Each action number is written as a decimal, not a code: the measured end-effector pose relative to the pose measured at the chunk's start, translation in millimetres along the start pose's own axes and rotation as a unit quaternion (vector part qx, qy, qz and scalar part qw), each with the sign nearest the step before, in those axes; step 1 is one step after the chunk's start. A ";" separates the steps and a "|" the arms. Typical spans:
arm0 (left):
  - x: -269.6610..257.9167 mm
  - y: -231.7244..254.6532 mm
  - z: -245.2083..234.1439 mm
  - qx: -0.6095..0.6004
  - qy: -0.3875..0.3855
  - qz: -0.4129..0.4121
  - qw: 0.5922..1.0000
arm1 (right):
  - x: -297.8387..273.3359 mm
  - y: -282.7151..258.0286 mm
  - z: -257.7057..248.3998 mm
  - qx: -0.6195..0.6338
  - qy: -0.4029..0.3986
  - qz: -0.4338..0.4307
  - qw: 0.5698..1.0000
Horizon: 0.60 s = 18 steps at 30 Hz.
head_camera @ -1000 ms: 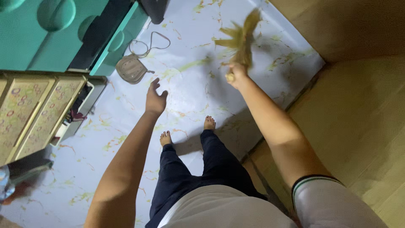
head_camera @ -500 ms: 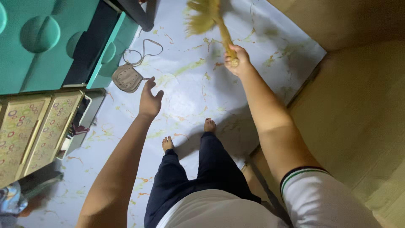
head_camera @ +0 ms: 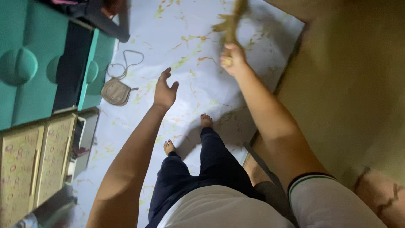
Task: The person sweeps the floor with a broom, moving around furniture and clutter. They then pick up several pieces of clothing and towels, shake them out, and fold them neatly before placing them on a shelf.
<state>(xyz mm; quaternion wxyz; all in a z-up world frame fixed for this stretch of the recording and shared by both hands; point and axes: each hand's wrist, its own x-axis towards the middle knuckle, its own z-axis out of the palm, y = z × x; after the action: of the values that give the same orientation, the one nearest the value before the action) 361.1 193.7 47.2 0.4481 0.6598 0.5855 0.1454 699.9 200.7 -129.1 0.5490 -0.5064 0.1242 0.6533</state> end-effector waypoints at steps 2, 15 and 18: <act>1.9 24.4 5.3 -0.006 -0.024 -0.024 0.999 | -13.2 -7.7 22.6 0.017 0.006 0.011 1.000; -13.1 18.7 49.2 0.048 -0.036 0.048 0.997 | -57.3 -0.9 -193.5 -0.030 0.102 0.026 0.994; -18.9 26.8 63.7 0.055 -0.050 0.065 0.995 | -76.0 -5.3 -232.0 0.046 0.187 0.023 0.981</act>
<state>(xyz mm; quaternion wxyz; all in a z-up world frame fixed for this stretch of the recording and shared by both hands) 418.8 152.2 38.5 0.4295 0.7267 0.5251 0.1088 817.4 -9.0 -172.2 0.5236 -0.5906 0.2661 0.5534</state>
